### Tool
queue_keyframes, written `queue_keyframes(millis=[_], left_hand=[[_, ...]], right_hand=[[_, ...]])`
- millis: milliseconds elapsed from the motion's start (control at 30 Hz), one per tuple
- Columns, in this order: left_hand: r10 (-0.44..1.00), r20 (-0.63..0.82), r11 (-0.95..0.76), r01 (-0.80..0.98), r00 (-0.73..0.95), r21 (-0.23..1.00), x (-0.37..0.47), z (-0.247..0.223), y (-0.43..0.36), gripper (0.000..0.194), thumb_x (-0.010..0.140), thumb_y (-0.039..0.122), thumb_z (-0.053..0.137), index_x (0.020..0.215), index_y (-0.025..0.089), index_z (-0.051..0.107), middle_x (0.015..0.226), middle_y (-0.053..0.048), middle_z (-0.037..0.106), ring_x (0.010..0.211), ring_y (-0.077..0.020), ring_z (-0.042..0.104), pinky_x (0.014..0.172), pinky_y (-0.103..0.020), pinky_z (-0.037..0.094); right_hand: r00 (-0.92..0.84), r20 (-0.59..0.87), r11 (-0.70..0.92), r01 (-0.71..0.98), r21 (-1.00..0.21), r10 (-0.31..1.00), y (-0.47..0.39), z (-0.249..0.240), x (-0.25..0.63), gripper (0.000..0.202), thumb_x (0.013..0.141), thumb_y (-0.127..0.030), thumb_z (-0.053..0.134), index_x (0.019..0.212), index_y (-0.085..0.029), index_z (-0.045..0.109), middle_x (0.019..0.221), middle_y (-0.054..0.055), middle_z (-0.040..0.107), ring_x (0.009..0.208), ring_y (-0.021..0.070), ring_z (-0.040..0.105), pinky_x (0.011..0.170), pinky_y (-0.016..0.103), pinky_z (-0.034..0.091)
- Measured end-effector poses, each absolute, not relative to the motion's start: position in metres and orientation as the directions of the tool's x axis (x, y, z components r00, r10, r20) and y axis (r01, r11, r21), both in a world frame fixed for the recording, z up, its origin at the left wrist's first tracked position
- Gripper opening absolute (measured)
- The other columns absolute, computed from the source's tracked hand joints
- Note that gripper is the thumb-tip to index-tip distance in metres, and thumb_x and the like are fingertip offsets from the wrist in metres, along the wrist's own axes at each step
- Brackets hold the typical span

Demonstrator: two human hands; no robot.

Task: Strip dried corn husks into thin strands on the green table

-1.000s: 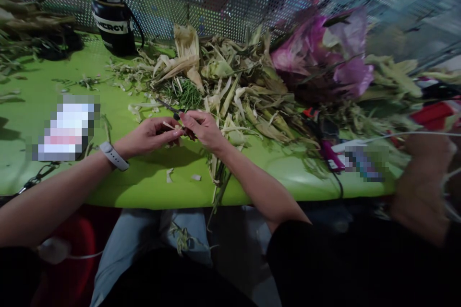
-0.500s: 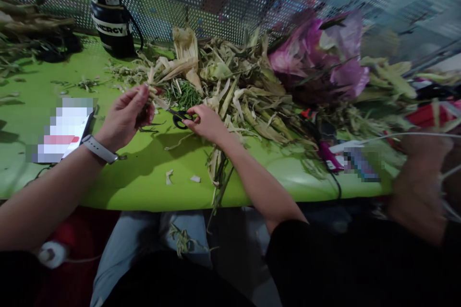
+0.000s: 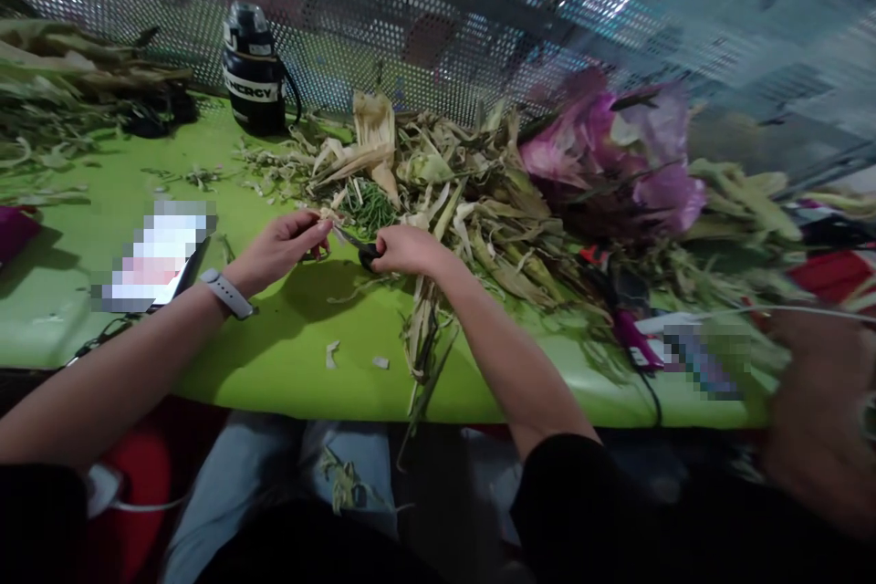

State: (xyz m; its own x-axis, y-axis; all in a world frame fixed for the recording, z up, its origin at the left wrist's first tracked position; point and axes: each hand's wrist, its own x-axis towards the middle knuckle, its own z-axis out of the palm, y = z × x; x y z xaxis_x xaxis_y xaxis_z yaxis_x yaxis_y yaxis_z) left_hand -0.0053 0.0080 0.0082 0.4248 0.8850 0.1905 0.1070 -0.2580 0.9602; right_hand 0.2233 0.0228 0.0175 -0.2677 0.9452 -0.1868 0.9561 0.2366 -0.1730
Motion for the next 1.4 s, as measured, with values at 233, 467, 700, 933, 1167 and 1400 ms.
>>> queue_keyframes(millis=[233, 467, 700, 933, 1167, 1400], left_hand=[[0.897, 0.227, -0.304, 0.156, 0.38, 0.94, -0.01, 0.004, 0.013, 0.036, 0.088, 0.05, 0.059, 0.085, 0.015, 0.065, 0.076, -0.003, 0.061, 0.067, -0.0101, 0.054, 0.062, -0.022, 0.045], [0.937, 0.238, -0.269, 0.091, 0.257, 0.959, -0.008, 0.01, 0.01, 0.034, 0.085, 0.05, 0.064, 0.085, 0.016, 0.064, 0.073, -0.002, 0.059, 0.065, -0.0099, 0.053, 0.06, -0.022, 0.045], [0.937, 0.205, -0.21, -0.012, 0.284, 0.978, -0.008, 0.011, 0.008, 0.036, 0.088, 0.051, 0.06, 0.09, 0.016, 0.064, 0.076, -0.001, 0.058, 0.066, -0.0087, 0.054, 0.061, -0.02, 0.047], [0.936, 0.21, -0.199, -0.068, 0.284, 0.978, -0.007, 0.011, 0.006, 0.04, 0.093, 0.055, 0.048, 0.086, 0.017, 0.059, 0.073, -0.002, 0.06, 0.059, -0.0084, 0.055, 0.052, -0.02, 0.044], [0.902, 0.365, -0.355, -0.083, 0.232, 0.931, -0.006, 0.003, 0.01, 0.034, 0.095, 0.05, 0.049, 0.099, 0.018, 0.06, 0.08, -0.002, 0.062, 0.071, -0.0104, 0.059, 0.069, -0.024, 0.052], [0.891, 0.373, -0.366, -0.078, 0.258, 0.927, -0.005, 0.003, 0.01, 0.033, 0.095, 0.049, 0.048, 0.099, 0.019, 0.059, 0.08, -0.002, 0.061, 0.071, -0.0111, 0.058, 0.07, -0.026, 0.052]], right_hand=[[-0.315, -0.377, -0.059, 0.695, -0.716, 0.871, 0.017, 0.026, 0.265, 0.018, 0.062, -0.019, 0.069, 0.076, -0.018, 0.056, 0.064, -0.001, 0.062, 0.054, 0.0128, 0.058, 0.049, 0.023, 0.041], [-0.27, -0.169, -0.069, 0.345, -0.936, 0.948, 0.012, 0.033, 0.287, 0.04, 0.06, -0.039, 0.081, 0.081, -0.017, 0.055, 0.071, -0.001, 0.06, 0.062, 0.0096, 0.054, 0.052, 0.02, 0.04], [-0.398, -0.132, 0.076, 0.466, -0.882, 0.908, 0.004, 0.03, 0.252, 0.044, 0.058, -0.038, 0.085, 0.081, -0.018, 0.053, 0.067, -0.007, 0.048, 0.06, 0.0078, 0.043, 0.054, 0.022, 0.034], [-0.432, -0.151, 0.047, 0.415, -0.909, 0.889, 0.001, 0.026, 0.243, 0.042, 0.063, -0.045, 0.081, 0.078, -0.018, 0.052, 0.063, -0.006, 0.051, 0.058, 0.0083, 0.044, 0.054, 0.022, 0.032], [-0.507, -0.165, -0.028, 0.267, -0.963, 0.846, -0.01, 0.033, 0.239, 0.043, 0.07, -0.054, 0.073, 0.078, -0.017, 0.053, 0.061, -0.002, 0.062, 0.047, 0.0054, 0.043, 0.045, 0.02, 0.029], [-0.582, -0.137, -0.056, 0.155, -0.986, 0.802, -0.012, 0.029, 0.234, 0.051, 0.071, -0.065, 0.068, 0.076, -0.015, 0.057, 0.06, 0.0, 0.062, 0.043, 0.0054, 0.044, 0.038, 0.019, 0.027]])
